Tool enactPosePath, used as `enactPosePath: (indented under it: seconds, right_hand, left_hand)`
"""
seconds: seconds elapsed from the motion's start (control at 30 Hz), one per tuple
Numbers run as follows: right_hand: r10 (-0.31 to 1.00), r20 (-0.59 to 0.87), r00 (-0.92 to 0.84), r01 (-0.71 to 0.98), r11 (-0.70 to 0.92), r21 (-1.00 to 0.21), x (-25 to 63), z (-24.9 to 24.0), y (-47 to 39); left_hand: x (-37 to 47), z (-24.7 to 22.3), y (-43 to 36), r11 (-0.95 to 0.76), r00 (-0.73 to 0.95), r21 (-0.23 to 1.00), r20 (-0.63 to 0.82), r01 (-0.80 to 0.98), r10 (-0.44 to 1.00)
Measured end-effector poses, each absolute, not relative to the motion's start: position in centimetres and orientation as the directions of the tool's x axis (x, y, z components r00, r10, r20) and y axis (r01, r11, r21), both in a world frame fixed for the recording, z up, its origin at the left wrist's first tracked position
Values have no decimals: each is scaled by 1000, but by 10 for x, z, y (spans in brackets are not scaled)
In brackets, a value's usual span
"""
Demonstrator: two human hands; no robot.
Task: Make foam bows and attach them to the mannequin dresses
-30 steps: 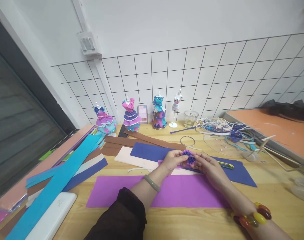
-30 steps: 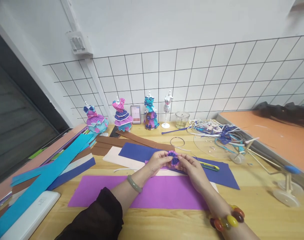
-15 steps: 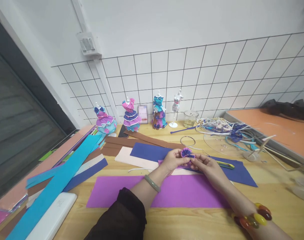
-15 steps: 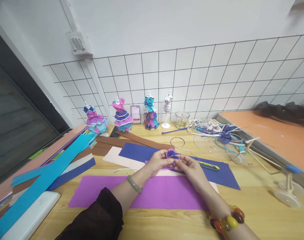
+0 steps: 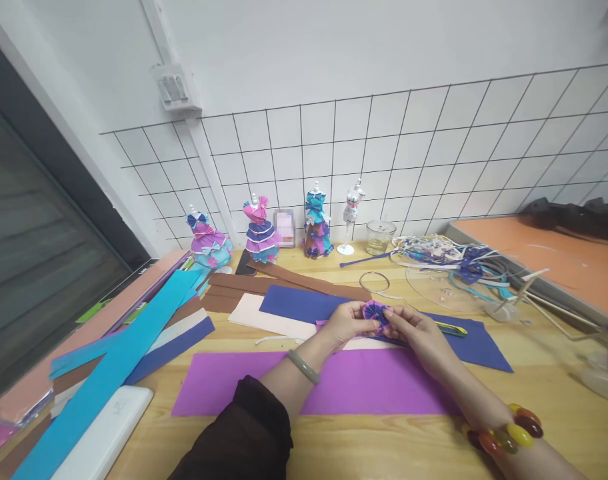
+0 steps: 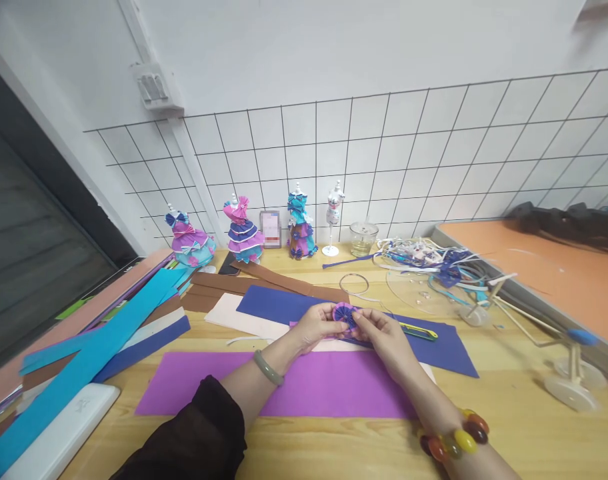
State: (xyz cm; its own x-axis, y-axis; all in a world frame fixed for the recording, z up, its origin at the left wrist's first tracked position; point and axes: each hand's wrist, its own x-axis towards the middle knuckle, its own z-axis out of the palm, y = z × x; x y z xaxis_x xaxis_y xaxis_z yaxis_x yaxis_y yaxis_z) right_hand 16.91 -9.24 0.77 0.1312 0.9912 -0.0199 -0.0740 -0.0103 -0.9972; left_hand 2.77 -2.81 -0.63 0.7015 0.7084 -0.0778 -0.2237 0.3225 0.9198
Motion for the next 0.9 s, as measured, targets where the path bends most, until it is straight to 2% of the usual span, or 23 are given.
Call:
enactPosePath:
  seconds: [0.27,0.9]
  right_hand:
    - [987,20,159,-24,24,-999,167,14,-93]
    - [995,21,97,-47,26,-999,162,13,-95]
  left_hand:
    - [28,-7,-26,337,711,903,-54,-265,701]
    - [29,-7,-25,363,661,871,-59,-333,748]
